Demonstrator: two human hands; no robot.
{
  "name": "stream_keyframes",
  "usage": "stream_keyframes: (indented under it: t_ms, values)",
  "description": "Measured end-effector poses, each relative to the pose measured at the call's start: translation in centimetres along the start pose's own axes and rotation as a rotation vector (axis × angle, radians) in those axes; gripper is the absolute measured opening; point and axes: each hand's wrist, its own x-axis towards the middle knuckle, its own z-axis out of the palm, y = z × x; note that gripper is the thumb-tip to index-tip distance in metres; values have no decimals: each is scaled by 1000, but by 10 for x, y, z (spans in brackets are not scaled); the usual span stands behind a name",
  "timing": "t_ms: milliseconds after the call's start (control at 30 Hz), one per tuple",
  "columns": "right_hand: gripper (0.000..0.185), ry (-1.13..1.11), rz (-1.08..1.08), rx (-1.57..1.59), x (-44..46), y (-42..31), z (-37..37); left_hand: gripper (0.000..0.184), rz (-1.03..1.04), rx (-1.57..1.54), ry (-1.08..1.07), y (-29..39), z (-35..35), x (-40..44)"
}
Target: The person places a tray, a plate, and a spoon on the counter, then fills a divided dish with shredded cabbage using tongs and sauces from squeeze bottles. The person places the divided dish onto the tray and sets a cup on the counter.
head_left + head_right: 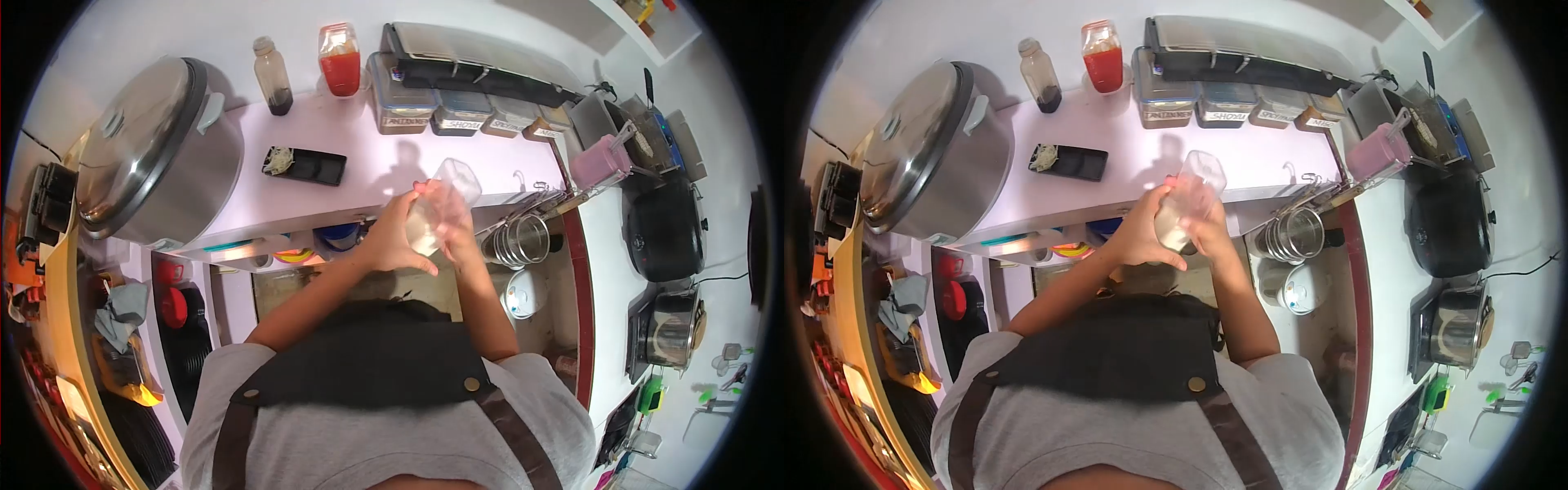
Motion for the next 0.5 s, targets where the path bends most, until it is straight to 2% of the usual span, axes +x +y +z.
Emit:
stream_keyframes:
  t_ms: [33, 67, 133, 167, 200, 300, 333, 367, 400, 433, 467, 500]
  values:
    - [69, 21, -24, 69, 7, 11, 1, 108, -18, -232, 12, -3, -5, -7]
    - [69, 30, -17, 66, 12, 20, 3, 108, -24, -243, 8, -12, -9, -15]
    - [66, 243, -88, 402, 25, 29, 7, 99, -216, -341, -100, -30, -25, -24]
    - [71, 313, -97, 422, 31, 32, 11, 84, -343, -306, -185, -33, -35, -26]
    - [71, 323, -104, 416, 35, 35, 15, 84, -339, -313, -195, -35, -40, -27]
    - [78, 297, -257, 352, 44, 34, 49, 67, -152, -92, -68, -39, -51, -24]
    - [78, 219, -251, 260, 46, 35, 58, 67, -147, -98, -85, -37, -57, -20]
    - [79, 145, -246, 167, 46, 38, 65, 67, -146, -9, -15, -36, -64, -15]
    - [79, 165, -261, 161, 46, 42, 70, 67, -141, 80, 55, -33, -72, -9]
    - [75, 321, -305, 182, 46, 46, 76, 57, -188, 108, 89, -29, -78, -3]
    - [72, 479, -350, 207, 46, 49, 81, 57, -176, 102, 68, -26, -84, 2]
    - [71, 530, -413, 240, 46, 49, 86, 49, -194, 207, -19, -25, -90, 8]
